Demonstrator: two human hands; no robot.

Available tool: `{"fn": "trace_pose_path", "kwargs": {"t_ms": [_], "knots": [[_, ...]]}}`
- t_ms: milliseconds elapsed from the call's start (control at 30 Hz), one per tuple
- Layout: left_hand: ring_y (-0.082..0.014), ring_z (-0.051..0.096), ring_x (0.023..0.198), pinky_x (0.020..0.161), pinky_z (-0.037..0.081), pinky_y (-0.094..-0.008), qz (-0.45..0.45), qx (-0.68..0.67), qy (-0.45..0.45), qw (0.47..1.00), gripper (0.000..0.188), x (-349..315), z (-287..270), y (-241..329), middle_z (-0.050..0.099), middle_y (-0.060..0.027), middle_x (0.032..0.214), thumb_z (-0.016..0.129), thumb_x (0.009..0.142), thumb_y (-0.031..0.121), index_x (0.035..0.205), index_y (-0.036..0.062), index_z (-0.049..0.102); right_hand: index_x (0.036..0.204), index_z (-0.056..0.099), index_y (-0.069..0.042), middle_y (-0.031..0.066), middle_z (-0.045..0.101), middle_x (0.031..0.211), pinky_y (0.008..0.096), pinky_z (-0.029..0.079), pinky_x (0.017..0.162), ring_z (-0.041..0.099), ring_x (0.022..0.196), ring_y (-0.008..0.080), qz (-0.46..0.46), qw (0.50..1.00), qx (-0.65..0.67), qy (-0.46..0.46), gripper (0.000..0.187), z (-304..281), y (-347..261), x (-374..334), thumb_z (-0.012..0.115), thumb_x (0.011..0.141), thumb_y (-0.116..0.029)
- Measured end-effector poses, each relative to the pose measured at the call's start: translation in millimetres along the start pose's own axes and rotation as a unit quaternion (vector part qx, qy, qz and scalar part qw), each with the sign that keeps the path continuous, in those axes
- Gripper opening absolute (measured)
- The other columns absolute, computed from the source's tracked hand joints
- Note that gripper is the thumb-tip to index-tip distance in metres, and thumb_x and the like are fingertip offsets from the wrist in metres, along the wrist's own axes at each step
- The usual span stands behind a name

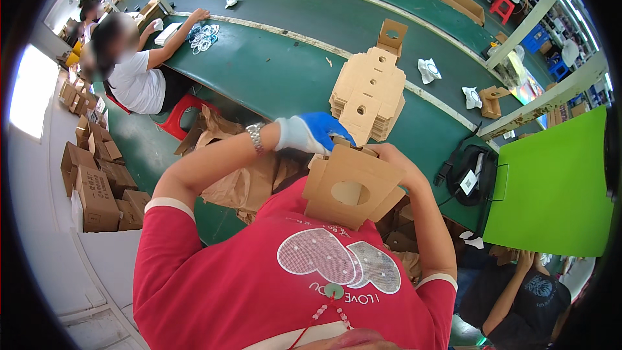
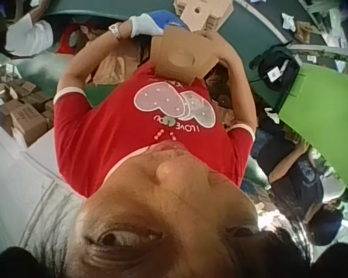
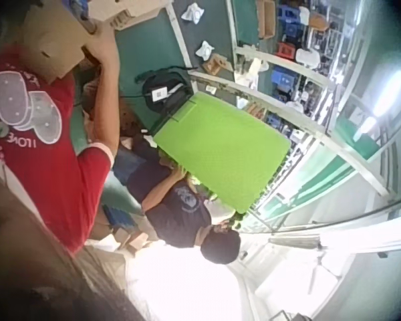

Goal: Manually fold and assemble cardboard components into a finished product on a production line.

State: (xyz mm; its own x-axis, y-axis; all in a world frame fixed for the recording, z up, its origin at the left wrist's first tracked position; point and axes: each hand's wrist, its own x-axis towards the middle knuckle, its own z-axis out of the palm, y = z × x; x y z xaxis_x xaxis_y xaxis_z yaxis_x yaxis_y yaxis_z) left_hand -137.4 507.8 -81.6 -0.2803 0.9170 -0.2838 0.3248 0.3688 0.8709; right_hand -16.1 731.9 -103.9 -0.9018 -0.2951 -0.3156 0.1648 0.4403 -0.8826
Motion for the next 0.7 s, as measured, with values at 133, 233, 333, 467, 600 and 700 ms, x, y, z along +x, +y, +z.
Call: {"fn": "trace_pose_path", "kwargs": {"t_ms": [133, 233, 333, 467, 600, 700], "knots": [[-0.0343, 0.065, 0.104, 0.09, 0.051, -0.0403, -0.008, 0.257, -0.001, 0.966, 0.045, 18, 1, 6, 0.067, -0.0197, 0.112, 0.068, 0.085, 0.042, 0.115, 0.0088, 0.067, 0.097, 0.07, 0.001, 0.0176, 0.069, 0.08, 0.0402, 0.052, 0.072, 0.067, 0.075, 0.029, 0.021, 0.991, -0.128, 0.023, 0.033, -2, -35, 1, 0.071, 0.079, -0.027], [-0.0368, 0.067, 0.093, 0.081, 0.054, -0.0424, -0.024, 0.349, 0.019, 0.937, 0.034, 25, 17, 28, 0.069, -0.0206, 0.098, 0.065, 0.083, 0.035, 0.103, 0.0069, 0.07, 0.087, 0.071, 0.001, 0.0225, 0.068, 0.08, 0.0458, 0.053, 0.072, 0.066, 0.077, 0.0381, -0.014, 0.956, -0.286, 0.068, 0.025, 2, -50, 2, 0.068, 0.078, -0.022], [-0.0391, 0.068, 0.081, 0.072, 0.056, -0.044, -0.038, 0.413, 0.016, 0.91, 0.026, 27, 27, 38, 0.07, -0.0192, 0.084, 0.063, 0.081, 0.029, 0.091, 0.0059, 0.071, 0.072, 0.069, 0.001, 0.022, 0.066, 0.072, 0.0487, 0.053, 0.067, 0.066, 0.071, 0.0398, -0.042, 0.908, -0.404, 0.103, 0.022, 13, -48, 6, 0.067, 0.074, -0.021], [-0.0369, 0.068, 0.09, 0.078, 0.056, -0.0411, -0.035, 0.386, 0.039, 0.921, 0.039, 18, 11, 39, 0.069, -0.0228, 0.096, 0.066, 0.082, 0.036, 0.103, 0.0035, 0.069, 0.073, 0.069, 0.002, 0.0239, 0.065, 0.073, 0.0485, 0.053, 0.066, 0.065, 0.07, 0.041, -0.068, 0.926, -0.357, 0.103, 0.023, 7, -42, 10, 0.066, 0.073, -0.021], [-0.0277, 0.053, 0.127, 0.106, 0.045, -0.0411, 0.214, -0.211, -0.008, 0.954, 0.044, 14, -58, -36, 0.049, -0.0121, 0.142, 0.055, 0.097, 0.022, 0.137, 0.0038, 0.051, 0.075, 0.064, 0.006, 0.02, 0.069, 0.074, 0.0429, 0.055, 0.063, 0.068, 0.066, 0.0346, -0.022, 0.975, -0.131, 0.175, 0.023, -21, 0, 12, 0.063, 0.078, -0.017], [-0.0246, 0.037, 0.14, 0.115, 0.033, -0.0383, 0.252, 0.154, 0.241, 0.925, 0.059, -21, -42, -25, 0.036, -0.0109, 0.154, 0.054, 0.095, 0.002, 0.149, 0.0028, 0.03, 0.082, 0.06, 0.009, 0.0184, 0.068, 0.077, 0.0378, 0.057, 0.055, 0.069, 0.065, 0.0301, 0.054, 0.945, 0.179, 0.27, 0.022, -32, 19, 11, 0.062, 0.083, -0.013]]}}
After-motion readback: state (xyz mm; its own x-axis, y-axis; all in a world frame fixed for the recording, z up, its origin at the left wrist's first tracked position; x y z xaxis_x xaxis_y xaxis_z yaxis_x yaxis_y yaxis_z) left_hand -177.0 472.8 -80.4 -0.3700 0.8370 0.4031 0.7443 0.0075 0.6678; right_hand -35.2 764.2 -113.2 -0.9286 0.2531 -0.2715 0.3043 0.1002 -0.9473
